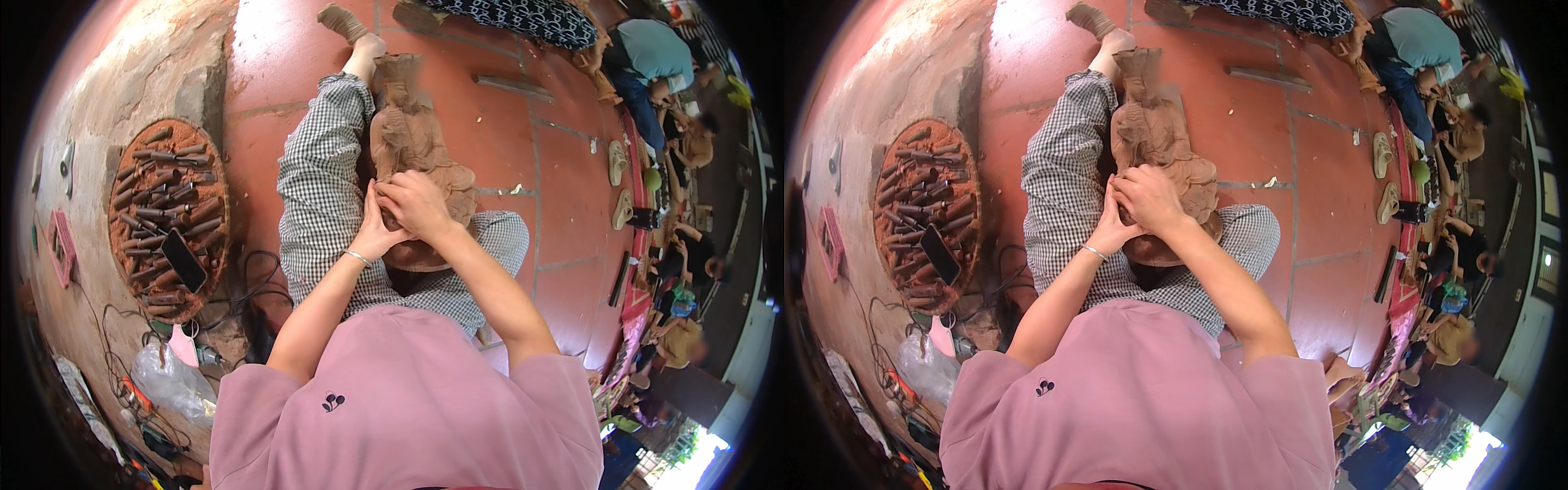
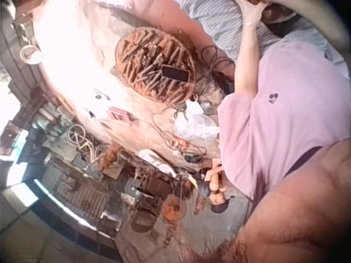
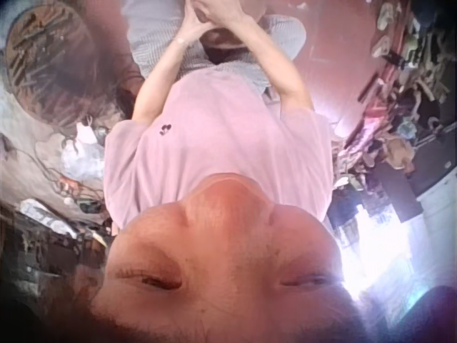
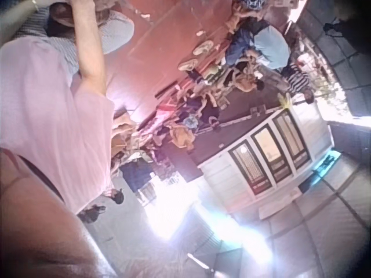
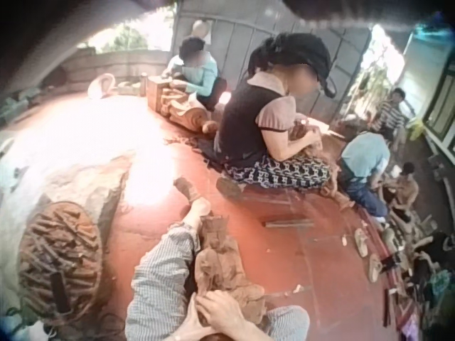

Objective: The person sits on the floor and carves a wooden figurine by hand, using small tools to shape and smooth the surface. They rotate the piece frequently to work on different sides and occasionally wipe away shavings.

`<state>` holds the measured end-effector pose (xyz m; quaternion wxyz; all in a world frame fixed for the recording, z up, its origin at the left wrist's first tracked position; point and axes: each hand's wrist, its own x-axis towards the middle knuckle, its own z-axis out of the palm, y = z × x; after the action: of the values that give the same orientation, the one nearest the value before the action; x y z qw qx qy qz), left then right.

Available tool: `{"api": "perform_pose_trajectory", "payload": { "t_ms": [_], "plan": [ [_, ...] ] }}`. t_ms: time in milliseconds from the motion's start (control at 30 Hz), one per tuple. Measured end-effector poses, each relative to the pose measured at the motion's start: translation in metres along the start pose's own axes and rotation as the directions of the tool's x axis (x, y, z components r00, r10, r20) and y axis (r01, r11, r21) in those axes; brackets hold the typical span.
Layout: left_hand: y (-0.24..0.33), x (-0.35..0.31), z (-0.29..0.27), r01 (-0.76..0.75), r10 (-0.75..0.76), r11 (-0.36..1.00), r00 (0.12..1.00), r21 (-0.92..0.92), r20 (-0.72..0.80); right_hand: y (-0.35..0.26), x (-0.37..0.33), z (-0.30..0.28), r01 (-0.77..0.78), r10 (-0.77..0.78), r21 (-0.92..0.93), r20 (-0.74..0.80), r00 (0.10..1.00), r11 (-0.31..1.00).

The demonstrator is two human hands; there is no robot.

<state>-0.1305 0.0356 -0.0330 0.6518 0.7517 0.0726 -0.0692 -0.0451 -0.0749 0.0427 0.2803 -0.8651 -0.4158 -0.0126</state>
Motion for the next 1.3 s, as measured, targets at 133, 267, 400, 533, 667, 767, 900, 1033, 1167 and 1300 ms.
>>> {"api": "perform_pose_trajectory", "payload": {
  "t_ms": [133, 267, 400, 533, 667, 767, 900, 1033, 1167, 1300],
  "plan": [
    [0.005, -0.002, -0.004, 0.053, -0.051, 0.997, 0.998, -0.063, 0.029, -0.002, -0.002, -0.002, -0.006, 0.006, -0.03, 0.002, 1.0, 1.0],
    [0.011, -0.002, -0.004, 0.156, -0.134, 0.959, 0.985, -0.236, 0.106, -0.003, -0.015, -0.014, -0.021, 0.021, -0.023, 0.017, 1.0, 1.0],
    [0.001, 0.0, -0.002, 0.079, -0.076, 0.994, 0.996, -0.072, 0.054, -0.004, 0.005, 0.013, -0.074, 0.074, -0.033, -0.019, 0.997, 0.997],
    [0.0, 0.001, -0.001, 0.031, -0.029, 0.995, 0.999, -0.093, 0.03, -0.007, -0.003, 0.006, -0.057, 0.051, -0.095, -0.057, 0.997, 0.994],
    [0.011, 0.001, -0.002, 0.138, -0.121, 0.953, 0.99, -0.269, 0.076, -0.012, -0.014, -0.012, -0.076, 0.072, -0.077, -0.05, 0.996, 0.994],
    [-0.001, 0.001, -0.001, 0.086, -0.078, 0.977, 0.996, -0.195, 0.048, -0.012, -0.011, -0.004, -0.12, 0.12, 0.0, -0.11, 0.987, 0.993],
    [0.004, 0.0, -0.004, 0.114, -0.106, 0.869, 0.993, -0.482, 0.046, -0.012, -0.012, -0.005, -0.208, 0.243, 0.156, -0.258, 0.935, 0.966],
    [-0.017, 0.015, 0.012, 0.106, -0.144, 0.908, 0.987, -0.406, -0.065, -0.012, -0.02, -0.015, -0.233, 0.317, 0.226, -0.481, 0.818, 0.946],
    [-0.02, 0.019, 0.018, 0.074, -0.147, 0.944, 0.967, -0.32, -0.208, -0.019, -0.034, -0.032, -0.323, 0.472, 0.346, -0.584, 0.66, 0.881],
    [-0.02, 0.028, 0.001, 0.187, -0.297, 0.658, 0.955, -0.729, -0.023, 0.001, -0.073, -0.018, -0.389, 0.607, 0.468, -0.646, 0.462, 0.794]
  ]
}}
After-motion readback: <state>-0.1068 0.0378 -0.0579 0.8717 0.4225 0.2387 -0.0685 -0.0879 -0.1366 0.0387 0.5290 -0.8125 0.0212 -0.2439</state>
